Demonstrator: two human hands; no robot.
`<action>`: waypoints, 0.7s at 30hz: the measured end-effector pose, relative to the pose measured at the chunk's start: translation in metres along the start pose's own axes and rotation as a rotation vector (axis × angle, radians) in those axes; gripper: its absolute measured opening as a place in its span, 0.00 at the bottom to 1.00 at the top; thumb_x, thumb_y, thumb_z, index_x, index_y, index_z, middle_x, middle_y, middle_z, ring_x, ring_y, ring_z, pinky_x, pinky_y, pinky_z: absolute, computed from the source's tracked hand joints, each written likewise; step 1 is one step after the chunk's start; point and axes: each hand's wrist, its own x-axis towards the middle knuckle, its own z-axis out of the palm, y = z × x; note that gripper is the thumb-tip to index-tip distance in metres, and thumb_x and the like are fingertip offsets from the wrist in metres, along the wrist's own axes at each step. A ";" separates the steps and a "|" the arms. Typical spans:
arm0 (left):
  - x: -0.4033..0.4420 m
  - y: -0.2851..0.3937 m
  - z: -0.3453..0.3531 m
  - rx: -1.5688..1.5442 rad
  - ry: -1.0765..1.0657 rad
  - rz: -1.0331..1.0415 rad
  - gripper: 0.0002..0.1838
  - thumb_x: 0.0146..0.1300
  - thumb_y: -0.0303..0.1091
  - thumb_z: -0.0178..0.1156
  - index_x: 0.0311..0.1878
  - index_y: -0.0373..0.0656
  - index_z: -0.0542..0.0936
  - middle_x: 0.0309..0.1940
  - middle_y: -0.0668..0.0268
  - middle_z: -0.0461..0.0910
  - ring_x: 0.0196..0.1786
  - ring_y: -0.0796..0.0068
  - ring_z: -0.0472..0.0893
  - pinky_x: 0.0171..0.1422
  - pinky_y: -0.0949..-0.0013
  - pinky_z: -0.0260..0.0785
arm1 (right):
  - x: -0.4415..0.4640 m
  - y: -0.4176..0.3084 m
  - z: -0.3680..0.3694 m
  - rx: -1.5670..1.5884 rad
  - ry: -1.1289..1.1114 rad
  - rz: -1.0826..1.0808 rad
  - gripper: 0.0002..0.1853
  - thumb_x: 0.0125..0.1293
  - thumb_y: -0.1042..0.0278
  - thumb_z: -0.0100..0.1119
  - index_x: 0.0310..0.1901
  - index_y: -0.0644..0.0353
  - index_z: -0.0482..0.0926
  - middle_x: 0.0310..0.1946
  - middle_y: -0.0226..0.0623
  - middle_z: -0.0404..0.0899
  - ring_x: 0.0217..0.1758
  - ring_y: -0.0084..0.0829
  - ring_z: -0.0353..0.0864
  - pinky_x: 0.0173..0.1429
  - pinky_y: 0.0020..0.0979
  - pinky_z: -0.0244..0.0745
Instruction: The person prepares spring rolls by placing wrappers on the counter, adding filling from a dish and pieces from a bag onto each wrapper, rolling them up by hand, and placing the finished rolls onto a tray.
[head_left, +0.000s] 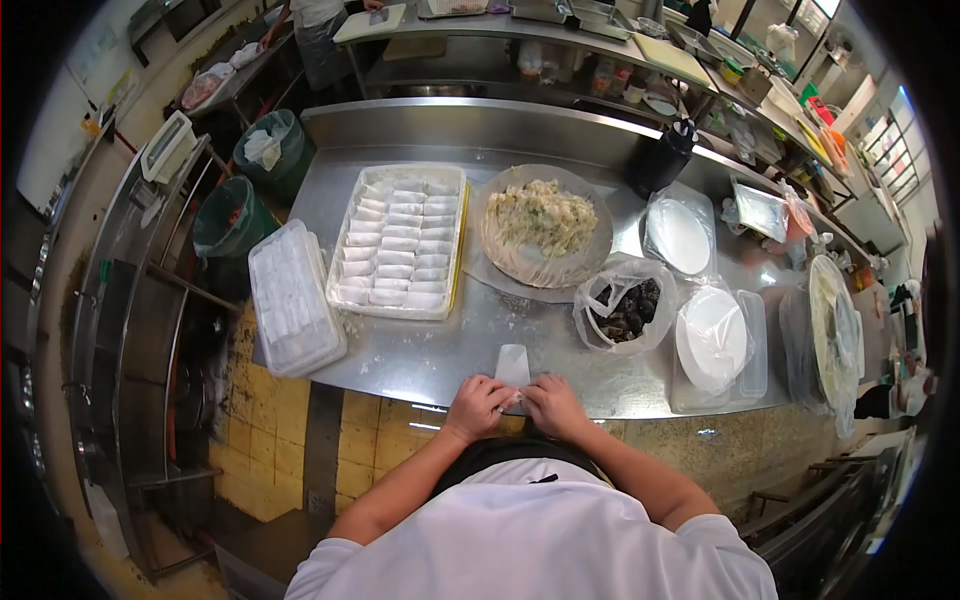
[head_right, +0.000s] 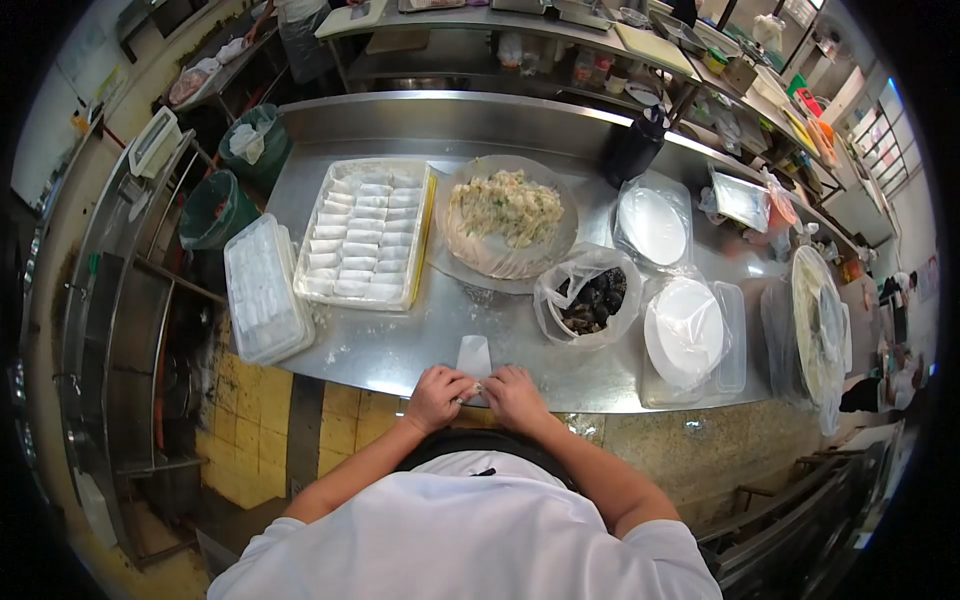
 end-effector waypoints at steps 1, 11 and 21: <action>0.002 0.000 0.001 -0.004 0.007 -0.022 0.11 0.68 0.38 0.73 0.52 0.51 0.91 0.48 0.69 0.88 0.52 0.58 0.84 0.61 0.54 0.76 | 0.002 0.002 0.003 -0.006 -0.010 0.021 0.10 0.66 0.67 0.70 0.47 0.58 0.90 0.46 0.43 0.86 0.55 0.49 0.83 0.63 0.50 0.75; 0.019 -0.005 0.005 -0.070 -0.019 -0.219 0.07 0.66 0.38 0.74 0.44 0.50 0.94 0.43 0.64 0.88 0.51 0.54 0.83 0.60 0.52 0.76 | 0.028 0.017 0.014 -0.078 -0.114 0.109 0.10 0.63 0.66 0.70 0.44 0.59 0.89 0.43 0.45 0.85 0.53 0.50 0.83 0.61 0.50 0.76; 0.036 -0.009 -0.007 -0.036 -0.035 -0.216 0.13 0.58 0.36 0.77 0.47 0.47 0.90 0.47 0.60 0.86 0.52 0.51 0.82 0.60 0.50 0.76 | 0.022 0.004 0.006 -0.397 -0.125 -0.173 0.10 0.66 0.65 0.63 0.46 0.57 0.84 0.45 0.38 0.82 0.54 0.43 0.81 0.58 0.42 0.78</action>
